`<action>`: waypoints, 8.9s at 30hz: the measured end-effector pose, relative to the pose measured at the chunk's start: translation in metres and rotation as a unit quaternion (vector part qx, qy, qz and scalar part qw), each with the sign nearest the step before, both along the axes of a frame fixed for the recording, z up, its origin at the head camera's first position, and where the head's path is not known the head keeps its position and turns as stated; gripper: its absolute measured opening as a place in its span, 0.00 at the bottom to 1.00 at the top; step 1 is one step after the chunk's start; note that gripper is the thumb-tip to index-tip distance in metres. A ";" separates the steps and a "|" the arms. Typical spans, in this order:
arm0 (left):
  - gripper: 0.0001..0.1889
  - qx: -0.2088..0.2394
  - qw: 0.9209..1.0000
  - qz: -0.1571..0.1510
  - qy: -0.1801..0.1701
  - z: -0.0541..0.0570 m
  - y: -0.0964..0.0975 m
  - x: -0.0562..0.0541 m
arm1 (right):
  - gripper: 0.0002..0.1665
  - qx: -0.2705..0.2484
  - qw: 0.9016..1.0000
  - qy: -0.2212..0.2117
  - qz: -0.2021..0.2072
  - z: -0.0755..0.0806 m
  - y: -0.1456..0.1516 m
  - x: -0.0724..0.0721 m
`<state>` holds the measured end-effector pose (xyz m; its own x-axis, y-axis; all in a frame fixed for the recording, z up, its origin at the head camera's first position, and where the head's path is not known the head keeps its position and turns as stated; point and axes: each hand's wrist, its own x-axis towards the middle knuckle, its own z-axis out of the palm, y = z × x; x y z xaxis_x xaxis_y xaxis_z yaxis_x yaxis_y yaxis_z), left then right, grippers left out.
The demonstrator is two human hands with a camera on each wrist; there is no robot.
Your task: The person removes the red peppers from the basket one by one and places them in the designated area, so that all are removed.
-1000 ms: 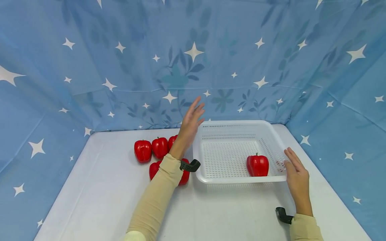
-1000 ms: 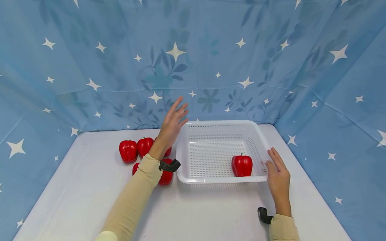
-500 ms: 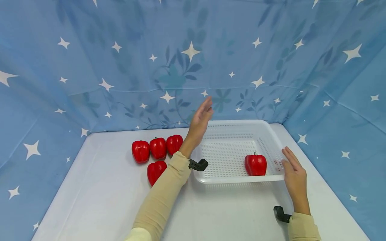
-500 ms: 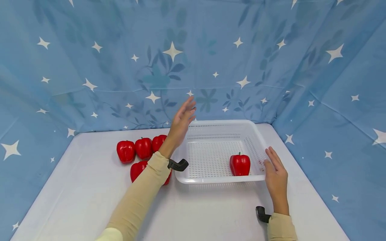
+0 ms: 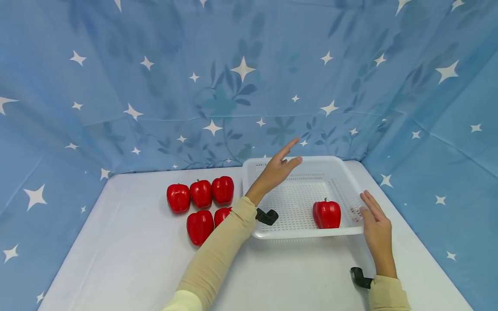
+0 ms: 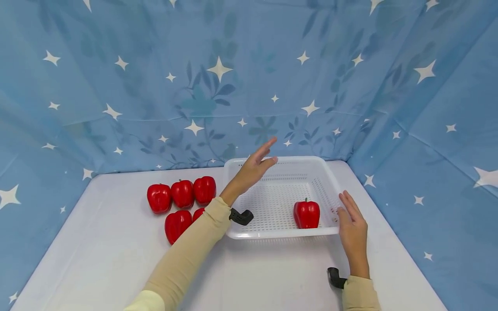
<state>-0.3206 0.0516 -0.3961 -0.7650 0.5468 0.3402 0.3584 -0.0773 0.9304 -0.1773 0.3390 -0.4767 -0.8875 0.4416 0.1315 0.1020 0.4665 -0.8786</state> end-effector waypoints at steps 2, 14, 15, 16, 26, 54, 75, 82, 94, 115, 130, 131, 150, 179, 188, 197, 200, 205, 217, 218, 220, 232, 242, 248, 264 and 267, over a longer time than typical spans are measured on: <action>0.35 -0.021 1.000 -0.011 0.003 -0.001 0.005 0.000 | 0.30 -0.002 1.000 0.003 0.001 0.000 0.000 0.000; 0.44 -0.130 0.987 -0.079 -0.042 -0.015 0.036 0.001 | 0.30 -0.001 1.000 0.006 0.006 -0.001 0.001 0.002; 0.45 -0.139 0.985 -0.088 -0.044 -0.016 0.039 0.001 | 0.30 -0.002 1.000 0.007 0.006 -0.001 0.001 0.002; 0.46 -0.150 0.983 -0.097 -0.046 -0.017 0.041 0.001 | 0.30 -0.002 1.000 0.008 0.007 -0.001 0.001 0.002; 0.48 -0.245 0.950 -0.176 -0.083 -0.029 0.059 0.006 | 0.30 0.009 1.000 0.014 0.012 -0.003 0.000 0.001; 0.48 -0.361 0.906 -0.201 -0.091 -0.046 0.074 0.015 | 0.29 0.004 1.000 0.015 0.007 0.001 0.002 0.002; 0.30 -0.347 0.925 -0.153 -0.033 -0.054 0.075 0.011 | 0.29 0.002 1.000 0.019 0.011 0.000 0.003 0.002; 0.27 -0.332 0.934 -0.122 -0.041 -0.050 0.075 0.010 | 0.29 0.000 1.000 0.021 0.013 0.000 0.003 0.002; 0.28 -0.283 0.954 -0.069 -0.076 -0.046 0.075 0.011 | 0.29 0.014 1.000 0.006 0.007 -0.002 0.006 -0.001; 0.26 -0.113 0.980 0.022 -0.160 -0.039 0.076 0.012 | 0.30 0.010 1.000 0.008 0.005 0.000 0.004 0.000; 0.20 0.165 0.949 0.002 -0.268 -0.028 0.065 0.007 | 0.30 0.000 1.000 0.009 0.010 0.001 0.002 0.002; 0.20 0.180 0.945 0.008 -0.274 -0.028 0.064 0.007 | 0.30 -0.002 1.000 0.008 0.011 0.001 0.002 0.002; 0.18 0.320 0.897 0.083 -0.293 -0.011 0.034 0.005 | 0.30 -0.007 1.000 0.012 0.009 -0.002 0.004 0.003; 0.24 0.139 0.968 0.137 -0.160 0.002 -0.078 0.014 | 0.30 -0.006 1.000 0.013 0.010 -0.003 0.004 0.000; 0.26 0.119 0.967 0.154 -0.163 0.004 -0.113 0.018 | 0.30 0.002 1.000 0.005 0.007 -0.002 0.006 -0.001; 0.26 0.084 0.967 0.179 -0.159 0.006 -0.159 0.023 | 0.30 0.000 1.000 0.000 0.002 -0.002 0.006 0.000; 0.25 0.078 0.966 0.189 -0.158 0.007 -0.174 0.026 | 0.30 -0.002 1.000 -0.001 0.002 -0.002 0.006 -0.001; 0.25 0.058 0.963 0.210 -0.157 0.007 -0.199 0.033 | 0.30 -0.003 1.000 0.004 0.006 -0.002 0.004 -0.001; 0.26 0.033 0.962 0.218 -0.158 -0.005 -0.242 0.052 | 0.31 0.000 1.000 -0.005 0.013 -0.001 0.006 0.003; 0.26 0.036 0.962 0.218 -0.159 -0.006 -0.246 0.053 | 0.31 0.001 1.000 -0.004 0.015 -0.001 0.006 0.003; 0.25 0.044 0.962 0.217 -0.161 -0.009 -0.253 0.056 | 0.31 0.005 1.000 -0.002 0.017 0.000 0.007 0.003; 0.25 0.045 0.963 0.217 -0.156 -0.026 -0.294 0.075 | 0.31 0.008 1.000 -0.011 0.011 0.005 0.006 0.001; 0.24 0.026 0.962 0.213 -0.171 -0.054 -0.316 0.096 | 0.31 -0.004 1.000 -0.015 0.005 0.004 0.007 -0.001; 0.25 -0.005 0.958 0.224 -0.178 -0.071 -0.325 0.108 | 0.32 -0.007 1.000 -0.024 0.008 0.003 0.004 -0.002; 0.23 -0.050 0.950 0.241 -0.193 -0.098 -0.323 0.121 | 0.31 -0.003 1.000 -0.030 0.007 0.001 0.003 -0.001; 0.23 -0.051 0.950 0.239 -0.192 -0.101 -0.324 0.122 | 0.31 -0.007 0.999 -0.034 0.007 0.000 0.003 -0.001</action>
<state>-0.1986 -0.2720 -0.4972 -0.9914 0.1206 -0.0512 -0.0383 0.1071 0.9935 -0.1781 0.3419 -0.4768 -0.9001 0.4309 0.0643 0.1555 0.4556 -0.8765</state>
